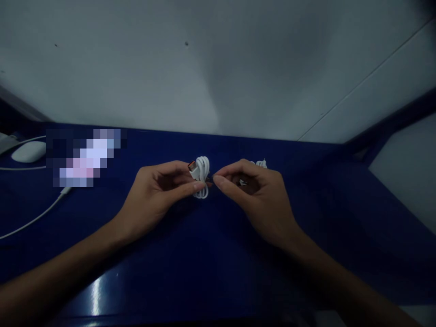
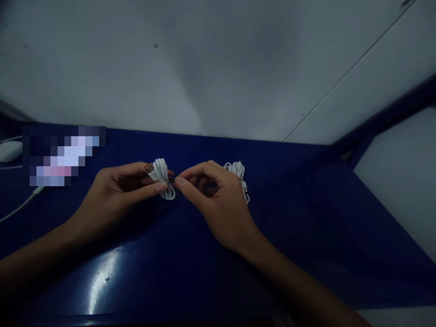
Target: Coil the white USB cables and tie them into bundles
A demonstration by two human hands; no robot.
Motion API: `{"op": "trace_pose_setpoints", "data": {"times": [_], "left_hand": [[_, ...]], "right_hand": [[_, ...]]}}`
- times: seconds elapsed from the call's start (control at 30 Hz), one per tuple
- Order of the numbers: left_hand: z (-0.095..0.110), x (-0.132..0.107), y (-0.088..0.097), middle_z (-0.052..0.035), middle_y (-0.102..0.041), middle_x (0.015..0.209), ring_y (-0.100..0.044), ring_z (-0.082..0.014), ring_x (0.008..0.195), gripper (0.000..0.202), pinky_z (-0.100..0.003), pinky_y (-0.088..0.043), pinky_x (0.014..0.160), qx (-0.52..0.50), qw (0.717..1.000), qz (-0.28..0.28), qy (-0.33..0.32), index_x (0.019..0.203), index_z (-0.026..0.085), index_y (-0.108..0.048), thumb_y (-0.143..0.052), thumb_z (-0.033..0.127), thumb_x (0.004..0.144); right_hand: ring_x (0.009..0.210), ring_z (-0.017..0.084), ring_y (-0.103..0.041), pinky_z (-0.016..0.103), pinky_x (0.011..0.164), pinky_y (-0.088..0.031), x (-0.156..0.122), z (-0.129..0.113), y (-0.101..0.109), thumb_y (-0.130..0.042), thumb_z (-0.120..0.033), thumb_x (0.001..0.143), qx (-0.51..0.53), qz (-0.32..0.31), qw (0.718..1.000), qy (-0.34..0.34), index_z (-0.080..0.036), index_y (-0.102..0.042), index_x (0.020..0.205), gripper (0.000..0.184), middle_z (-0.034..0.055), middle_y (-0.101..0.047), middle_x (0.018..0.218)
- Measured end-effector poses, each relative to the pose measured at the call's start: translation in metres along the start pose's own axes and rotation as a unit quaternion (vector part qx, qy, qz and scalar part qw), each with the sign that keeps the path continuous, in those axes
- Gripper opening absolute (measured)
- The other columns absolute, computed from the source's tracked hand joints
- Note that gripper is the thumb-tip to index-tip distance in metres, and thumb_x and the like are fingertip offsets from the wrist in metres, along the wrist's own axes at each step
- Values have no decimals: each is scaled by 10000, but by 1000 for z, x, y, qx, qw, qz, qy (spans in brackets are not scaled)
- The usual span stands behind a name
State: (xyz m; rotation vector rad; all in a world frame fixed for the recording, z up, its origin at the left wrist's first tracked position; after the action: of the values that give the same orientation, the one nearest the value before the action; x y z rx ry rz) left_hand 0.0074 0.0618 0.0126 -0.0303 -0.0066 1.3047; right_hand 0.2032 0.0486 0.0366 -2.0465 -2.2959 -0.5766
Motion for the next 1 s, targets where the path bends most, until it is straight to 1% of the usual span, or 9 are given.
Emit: {"op": "trace_pose_setpoints", "data": {"times": [0.1,0.23,0.4,0.47,0.57,0.73,0.83,0.9,1.0], "left_hand": [[2,-1,-2,-72,-868,1055,-814,-239,989,230,-340,-621,951,-1,1000,-9,-1,1111,218,-869,-916,264,891],[4,-1,-5,-73,-863,1104,-817,-255,1051,279,-372,-627,1017,-3,999,-31,-9,1173,230,-866,-905,226,897],[7,0,-10,-67,-832,1211,-793,-207,1028,216,-303,-623,967,28,995,-83,-37,1135,241,-879,-859,171,931],[7,0,-11,-74,-825,1240,-787,-206,1046,242,-303,-616,974,24,994,-99,-34,1185,246,-871,-829,171,959],[6,-1,-12,-65,-840,1178,-789,-198,1019,257,-291,-613,955,17,994,-104,-20,1188,247,-868,-844,164,946],[4,-1,-11,-40,-852,1040,-796,-187,943,148,-271,-613,913,21,996,-87,-9,1057,229,-875,-877,177,918],[3,-1,-10,-57,-856,1028,-803,-210,965,145,-295,-609,924,33,996,-79,-11,1103,212,-868,-840,223,961],[5,-1,-9,-55,-851,1002,-790,-199,929,147,-281,-599,875,57,996,-66,-26,1113,206,-863,-824,247,978],[7,-1,-6,-38,-837,963,-759,-174,869,136,-254,-572,800,93,993,-49,-52,1109,210,-859,-802,264,998]], "right_hand": [[617,118,-569,258,537,-444,2,9,-4,-768,-437,1033,84,-43,993,-65,-234,-839,931,239,-4,-678,762],[496,72,-426,226,439,-310,2,23,-11,-786,-534,1002,173,-103,966,-164,-206,-760,798,387,-37,-584,682],[521,66,-385,205,435,-285,-3,32,-21,-850,-434,944,229,-175,922,-258,-187,-770,838,280,-35,-591,710],[527,62,-370,197,428,-265,-4,31,-23,-893,-384,898,245,-189,909,-278,-181,-781,855,236,-35,-597,718],[538,59,-384,184,429,-271,-4,29,-24,-931,-319,854,258,-196,901,-290,-179,-799,875,193,-36,-608,720],[545,72,-474,194,425,-345,-2,31,-23,-908,-319,882,227,-203,915,-263,-203,-824,884,143,-12,-693,782],[627,104,-605,199,444,-416,2,29,-19,-863,-361,934,187,-187,943,-201,-225,-852,954,138,19,-766,892],[724,143,-689,203,468,-463,4,24,-17,-839,-366,961,146,-169,963,-152,-234,-862,984,135,37,-794,927],[758,160,-710,238,525,-526,3,12,-14,-798,-333,1008,70,-133,986,-72,-251,-862,1009,105,34,-809,946]]}}
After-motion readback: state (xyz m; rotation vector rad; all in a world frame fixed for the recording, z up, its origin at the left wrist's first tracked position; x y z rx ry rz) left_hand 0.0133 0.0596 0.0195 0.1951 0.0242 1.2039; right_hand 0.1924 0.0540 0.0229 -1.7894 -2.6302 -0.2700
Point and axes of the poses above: each hand's wrist, its own x-axis towards the middle knuckle, its own y-axis out of the back of the hand, z = x × y, the point moved 7 cm from there along x, towards the middle knuckle
